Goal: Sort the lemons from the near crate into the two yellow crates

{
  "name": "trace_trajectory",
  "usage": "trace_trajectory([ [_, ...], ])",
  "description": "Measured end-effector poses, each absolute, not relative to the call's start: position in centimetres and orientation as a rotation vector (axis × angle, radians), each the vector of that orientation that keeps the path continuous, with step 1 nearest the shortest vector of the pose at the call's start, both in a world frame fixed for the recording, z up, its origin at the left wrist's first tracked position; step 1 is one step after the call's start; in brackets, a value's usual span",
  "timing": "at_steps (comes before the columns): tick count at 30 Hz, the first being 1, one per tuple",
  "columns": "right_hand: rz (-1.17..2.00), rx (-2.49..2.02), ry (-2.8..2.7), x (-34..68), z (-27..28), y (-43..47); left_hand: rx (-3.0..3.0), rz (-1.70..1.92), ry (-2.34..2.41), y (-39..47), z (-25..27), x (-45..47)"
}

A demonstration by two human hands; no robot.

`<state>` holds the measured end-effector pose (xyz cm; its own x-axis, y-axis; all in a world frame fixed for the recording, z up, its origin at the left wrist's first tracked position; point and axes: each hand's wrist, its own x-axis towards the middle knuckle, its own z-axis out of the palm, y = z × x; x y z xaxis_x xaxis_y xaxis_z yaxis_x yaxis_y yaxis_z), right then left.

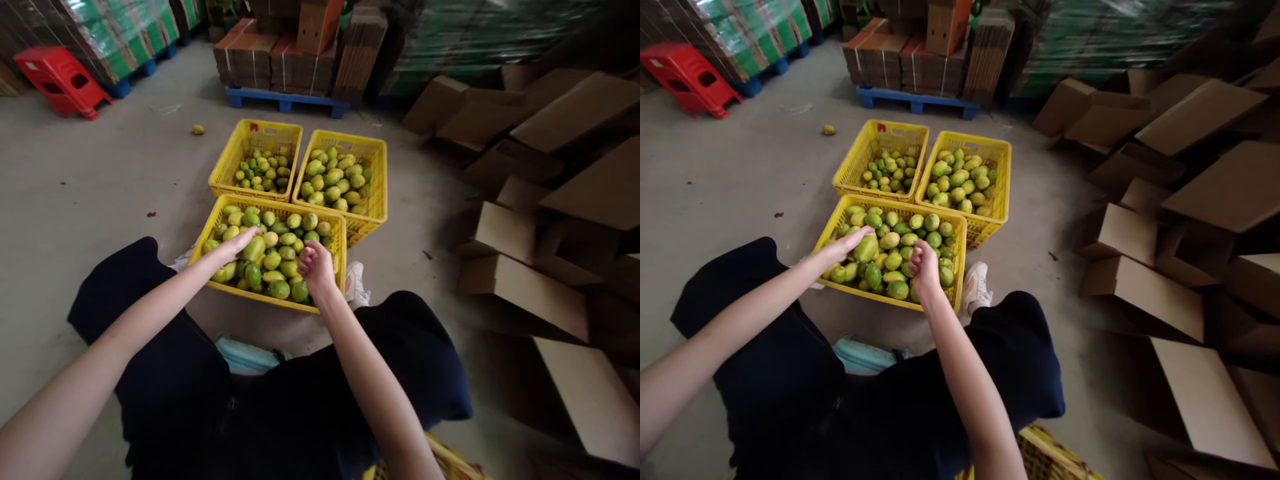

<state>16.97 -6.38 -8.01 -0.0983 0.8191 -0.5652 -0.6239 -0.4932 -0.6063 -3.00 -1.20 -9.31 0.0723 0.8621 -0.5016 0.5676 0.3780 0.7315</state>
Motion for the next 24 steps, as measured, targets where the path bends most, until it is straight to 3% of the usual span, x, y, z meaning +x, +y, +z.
trace_trajectory([
  [4,1.930,-0.898,-0.234,15.1,-6.1,-6.4,1.213,0.332,1.393,-1.1,-2.2,0.9],
  [7,1.883,-0.926,-0.242,15.5,-4.8,-5.9,1.456,0.418,1.341,-1.0,-1.1,0.7],
  [11,1.801,-0.971,-0.261,17.1,-3.6,-5.5,1.632,0.473,1.556,-1.7,-6.4,-2.9],
  [13,1.782,-0.932,-0.277,18.0,-3.0,-5.5,1.712,0.254,1.833,-2.9,-10.2,-4.9],
  [17,1.718,-0.920,-0.280,19.7,-2.3,-5.7,1.722,0.032,1.922,-5.6,-15.7,-7.3],
  [24,1.683,-0.956,-0.240,21.0,-2.7,-5.7,1.860,-0.169,1.748,-4.9,-17.3,-8.6],
])
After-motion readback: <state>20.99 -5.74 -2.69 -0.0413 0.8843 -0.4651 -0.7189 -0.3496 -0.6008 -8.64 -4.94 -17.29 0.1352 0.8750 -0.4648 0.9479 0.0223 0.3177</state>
